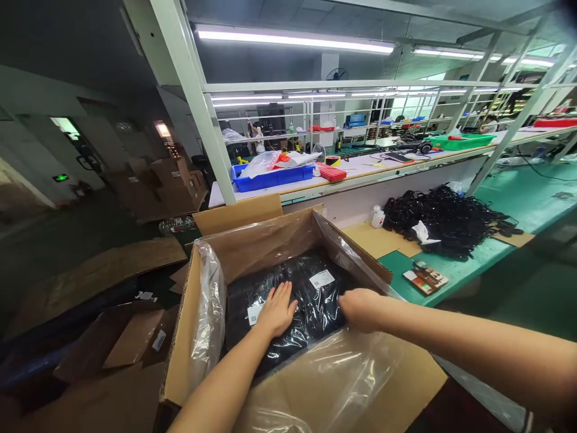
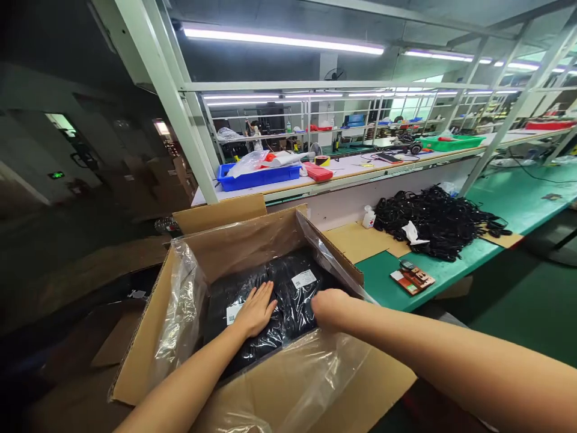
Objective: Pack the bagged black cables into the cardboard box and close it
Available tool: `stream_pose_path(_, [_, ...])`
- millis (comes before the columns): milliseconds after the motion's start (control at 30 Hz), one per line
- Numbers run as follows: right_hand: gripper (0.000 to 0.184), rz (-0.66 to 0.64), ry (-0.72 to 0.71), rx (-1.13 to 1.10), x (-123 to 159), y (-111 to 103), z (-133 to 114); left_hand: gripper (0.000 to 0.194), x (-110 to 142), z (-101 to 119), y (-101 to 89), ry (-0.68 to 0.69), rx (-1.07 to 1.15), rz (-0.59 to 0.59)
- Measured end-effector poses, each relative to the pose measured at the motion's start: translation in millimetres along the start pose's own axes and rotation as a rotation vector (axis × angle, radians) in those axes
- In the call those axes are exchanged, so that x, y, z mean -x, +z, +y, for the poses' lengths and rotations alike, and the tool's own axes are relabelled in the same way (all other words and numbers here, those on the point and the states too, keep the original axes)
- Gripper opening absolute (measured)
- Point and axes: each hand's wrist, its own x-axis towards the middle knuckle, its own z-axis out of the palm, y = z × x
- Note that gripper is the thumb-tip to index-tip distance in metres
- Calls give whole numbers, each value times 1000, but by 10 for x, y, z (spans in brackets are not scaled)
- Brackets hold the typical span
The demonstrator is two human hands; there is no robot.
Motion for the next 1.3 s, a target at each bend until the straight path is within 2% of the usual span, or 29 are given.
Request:
stream_pose_path(67, [32, 120, -73, 13, -290, -21, -136, 63, 39, -41, -24, 22, -15, 2])
stream_pose_path(133, [45, 217, -141, 22, -617, 64, -215, 61, 89, -96, -46, 59, -24, -2])
stream_pose_path(200, [59, 263, -216, 38, -903, 255, -225, 59, 136, -148, -59, 93, -24, -11])
stream_pose_path(267, [66, 316, -296, 47, -1089, 507, -187, 58, 163, -177, -58, 111, -19, -13])
stream_pose_path(333, [68, 381, -349, 30, -1168, 751, -139, 58, 161, -172, -39, 118, -15, -4])
stream_pose_path(400, [73, 394, -389, 1, -1183, 924, -112, 59, 141, -139, -11, 131, -8, 14])
stream_pose_path(500, [83, 328, -433, -23, -1175, 984, -119, 60, 109, -76, 18, 128, 4, 13])
stream_pose_path(667, [81, 141, -435, -190, -988, 689, -60, 61, 63, -41, -44, 109, 14, -24])
stream_pose_path(733, [80, 169, -348, -201, -848, 601, 32, 63, 6, -40, -91, 82, 27, -33])
stream_pose_path(800, [87, 182, -125, -160, -739, 594, 133, 68, -78, -36, -119, 3, 32, 2])
stream_pose_path(867, [96, 100, 83, -168, -690, 645, 210, 72, -166, -37, -109, -85, 16, 50])
stream_pose_path(900, [99, 46, 138, -197, -684, 673, 233, 74, -203, -40, -93, -118, 0, 57])
stream_pose_path(967, [98, -24, 154, -242, -686, 702, 251, 76, -261, -50, -59, -140, -31, 25])
stream_pose_path(1067, [97, -73, 97, -297, -639, 649, 246, 76, -364, -11, -95, -170, -50, -30])
stream_pose_path(1133, [96, -113, 23, -357, -531, 584, 233, 73, -502, 112, -193, -184, -47, -8])
stream_pose_path(1200, [88, -104, 9, -386, -367, 533, 207, 68, -703, 324, -297, -115, -41, 53])
stream_pose_path(1300, [70, 23, 150, -300, -90, 493, 143, 64, -1025, 695, -325, 68, -18, 124])
